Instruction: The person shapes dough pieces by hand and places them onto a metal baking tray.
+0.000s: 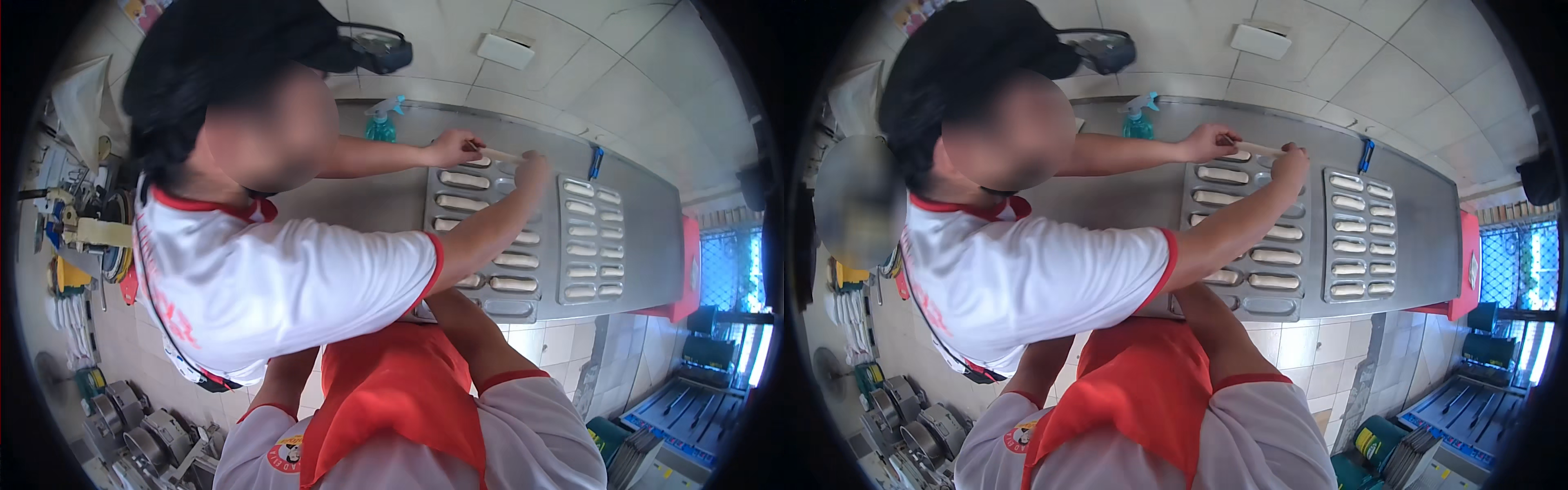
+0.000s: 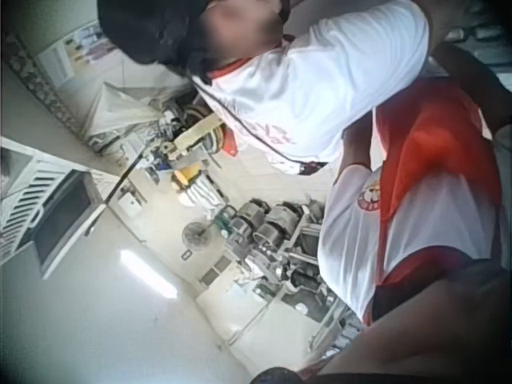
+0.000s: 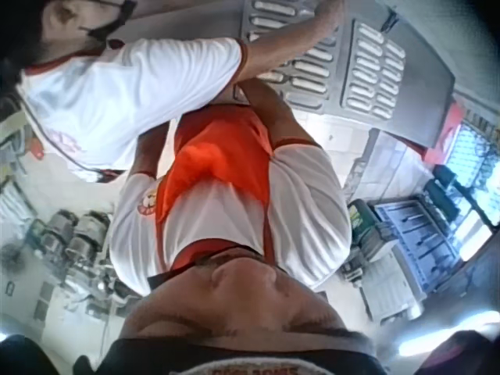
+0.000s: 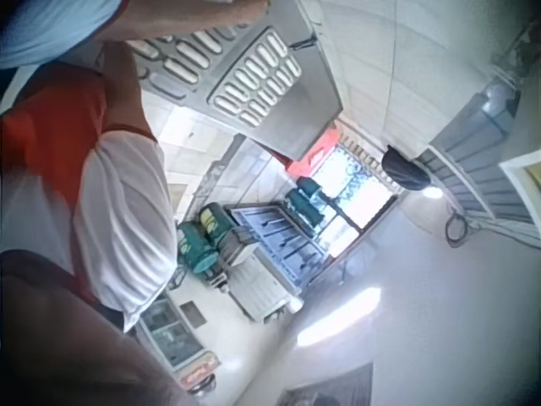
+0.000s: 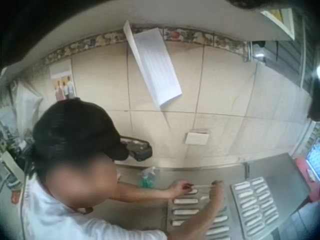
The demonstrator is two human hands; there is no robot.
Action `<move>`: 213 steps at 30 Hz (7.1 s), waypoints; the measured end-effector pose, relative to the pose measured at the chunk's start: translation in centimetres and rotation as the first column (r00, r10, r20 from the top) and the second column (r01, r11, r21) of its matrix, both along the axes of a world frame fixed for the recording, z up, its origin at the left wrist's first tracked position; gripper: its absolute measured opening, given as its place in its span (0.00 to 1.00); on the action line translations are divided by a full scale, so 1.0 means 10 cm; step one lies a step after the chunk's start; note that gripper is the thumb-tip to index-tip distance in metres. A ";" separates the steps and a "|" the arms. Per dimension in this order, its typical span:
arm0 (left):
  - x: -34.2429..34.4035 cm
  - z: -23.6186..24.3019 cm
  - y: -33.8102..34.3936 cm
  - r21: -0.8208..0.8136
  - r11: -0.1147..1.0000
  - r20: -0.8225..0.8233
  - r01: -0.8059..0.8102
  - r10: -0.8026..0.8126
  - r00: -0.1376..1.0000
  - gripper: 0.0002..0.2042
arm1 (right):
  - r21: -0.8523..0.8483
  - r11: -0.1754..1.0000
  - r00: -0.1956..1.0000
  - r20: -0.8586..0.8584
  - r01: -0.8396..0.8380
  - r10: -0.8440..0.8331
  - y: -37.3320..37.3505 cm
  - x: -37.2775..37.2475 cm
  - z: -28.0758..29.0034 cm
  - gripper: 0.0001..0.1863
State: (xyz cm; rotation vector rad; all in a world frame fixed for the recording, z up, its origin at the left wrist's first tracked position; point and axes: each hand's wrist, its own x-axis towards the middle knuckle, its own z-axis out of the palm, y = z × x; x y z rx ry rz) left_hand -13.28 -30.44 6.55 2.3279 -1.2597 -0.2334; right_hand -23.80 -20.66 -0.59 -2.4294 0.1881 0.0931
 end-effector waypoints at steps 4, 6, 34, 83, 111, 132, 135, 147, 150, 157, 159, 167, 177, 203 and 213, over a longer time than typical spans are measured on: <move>0.01 -0.07 0.09 0.027 0.999 0.005 -0.030 0.030 1.000 0.13 | 0.019 0.999 1.000 -0.010 -0.028 0.028 0.13 -0.01 0.07 0.32; 0.06 -0.03 -0.03 0.022 0.999 0.022 -0.036 0.036 0.999 0.13 | 0.010 1.000 1.000 0.003 -0.026 0.026 0.16 0.02 0.08 0.32; 0.30 -0.19 1.32 0.411 0.773 0.228 -0.484 0.426 0.875 0.35 | 0.147 0.916 0.923 0.033 0.374 -0.383 -0.13 -1.85 0.95 0.24; 0.91 -0.39 1.96 0.172 0.949 0.081 -0.264 0.253 0.964 0.31 | -0.460 0.886 0.896 -0.367 0.058 -0.248 0.02 1.05 0.73 0.50; 0.15 0.08 2.35 -0.063 0.993 -0.406 -0.101 0.066 0.911 0.12 | 0.259 0.884 0.878 0.187 0.389 -0.441 -0.46 -0.51 0.64 0.16; -0.82 0.00 -1.35 0.111 0.963 -0.104 0.246 -0.235 0.967 0.10 | 0.121 0.654 0.598 0.308 0.747 -0.740 -3.47 -1.69 0.48 0.08; -0.82 0.09 -1.14 0.110 0.975 -0.005 0.193 -0.194 0.981 0.10 | 0.226 0.648 0.611 0.217 0.727 -0.761 -3.37 -1.65 0.53 0.08; -0.07 0.15 -0.45 -0.297 0.921 -0.441 -0.250 0.100 0.892 0.13 | 0.578 0.454 0.530 0.042 0.678 -0.847 -3.34 -2.02 0.56 0.30; 0.84 0.03 0.27 -0.225 0.829 -0.278 -0.512 0.449 0.849 0.13 | 0.548 0.412 0.448 0.075 0.728 -0.891 -2.84 -2.43 0.52 0.23; 3.05 -0.61 2.20 0.162 0.405 -0.100 -0.900 0.914 0.393 0.30 | 0.575 0.136 0.252 -0.127 0.807 -0.959 -0.89 -2.87 0.80 0.14; 2.99 -0.76 1.99 0.177 0.568 0.046 -0.804 0.811 0.583 0.29 | 0.576 0.051 0.189 -0.182 0.816 -0.965 -0.42 -2.86 0.82 0.18; 1.52 -0.22 1.94 -0.522 0.709 -0.255 -0.474 0.400 0.880 0.11 | 0.715 0.274 0.675 -0.361 0.643 -0.643 0.47 -0.92 1.10 0.21; -0.19 -0.08 2.63 -0.405 0.720 -0.784 -0.564 0.044 0.619 0.10 | 0.835 -0.178 0.722 -0.543 0.521 -0.429 0.45 -0.28 0.64 0.14; -0.25 0.59 2.91 -0.491 0.792 -0.705 -0.363 -0.116 0.700 0.09 | 0.281 0.947 0.842 0.464 0.154 -0.275 0.55 -0.22 1.91 0.10; -0.64 -0.12 3.31 -0.171 0.949 -0.255 -0.264 0.216 0.942 0.24 | -0.223 0.946 0.953 0.140 -0.235 0.269 0.88 -0.41 0.41 0.27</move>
